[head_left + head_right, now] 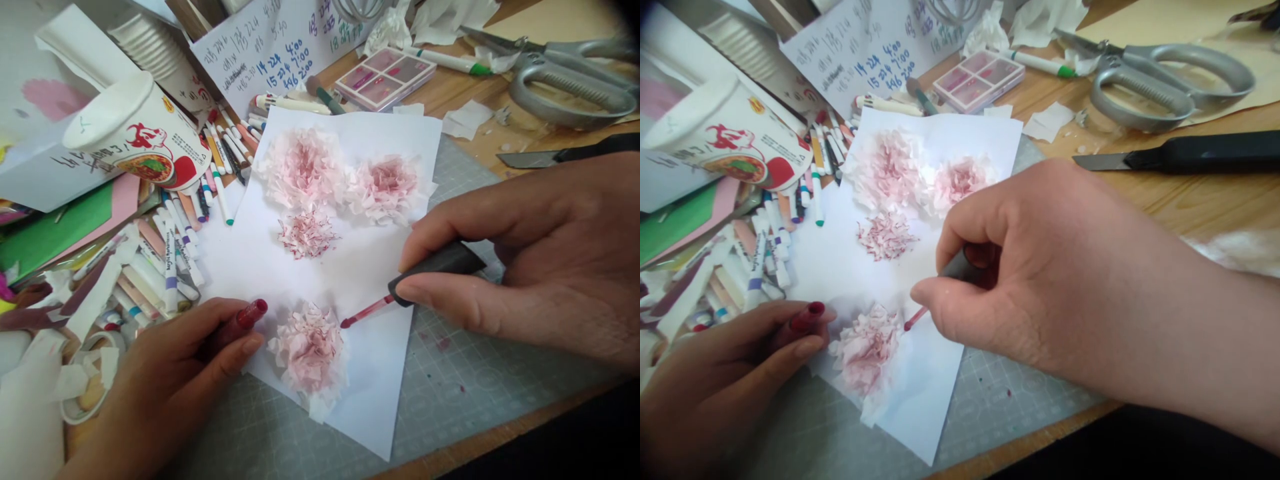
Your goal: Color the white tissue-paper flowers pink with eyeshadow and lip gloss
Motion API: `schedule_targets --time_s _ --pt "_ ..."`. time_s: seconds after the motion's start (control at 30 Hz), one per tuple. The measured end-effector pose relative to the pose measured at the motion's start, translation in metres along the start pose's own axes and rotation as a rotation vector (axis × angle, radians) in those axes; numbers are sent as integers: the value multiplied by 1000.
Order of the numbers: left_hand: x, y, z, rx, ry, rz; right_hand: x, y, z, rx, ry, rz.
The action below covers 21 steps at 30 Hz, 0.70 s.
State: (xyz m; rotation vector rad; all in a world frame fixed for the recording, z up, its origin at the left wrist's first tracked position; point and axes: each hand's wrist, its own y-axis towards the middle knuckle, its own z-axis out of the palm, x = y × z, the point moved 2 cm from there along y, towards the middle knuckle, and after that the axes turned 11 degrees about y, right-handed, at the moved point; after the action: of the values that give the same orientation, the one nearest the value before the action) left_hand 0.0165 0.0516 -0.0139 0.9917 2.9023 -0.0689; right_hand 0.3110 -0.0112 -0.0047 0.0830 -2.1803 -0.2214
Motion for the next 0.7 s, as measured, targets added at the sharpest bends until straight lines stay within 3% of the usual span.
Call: schedule_targets --time_s 0.2,0.4,0.7 --pt "1 -3 0 -3 -5 -34 0 2 0 9 49 -47" --pt "2 -4 1 -5 -5 -50 -6 1 3 -75 33 -94" --pt "3 -5 2 10 5 -33 -5 1 3 -38 41 -76"
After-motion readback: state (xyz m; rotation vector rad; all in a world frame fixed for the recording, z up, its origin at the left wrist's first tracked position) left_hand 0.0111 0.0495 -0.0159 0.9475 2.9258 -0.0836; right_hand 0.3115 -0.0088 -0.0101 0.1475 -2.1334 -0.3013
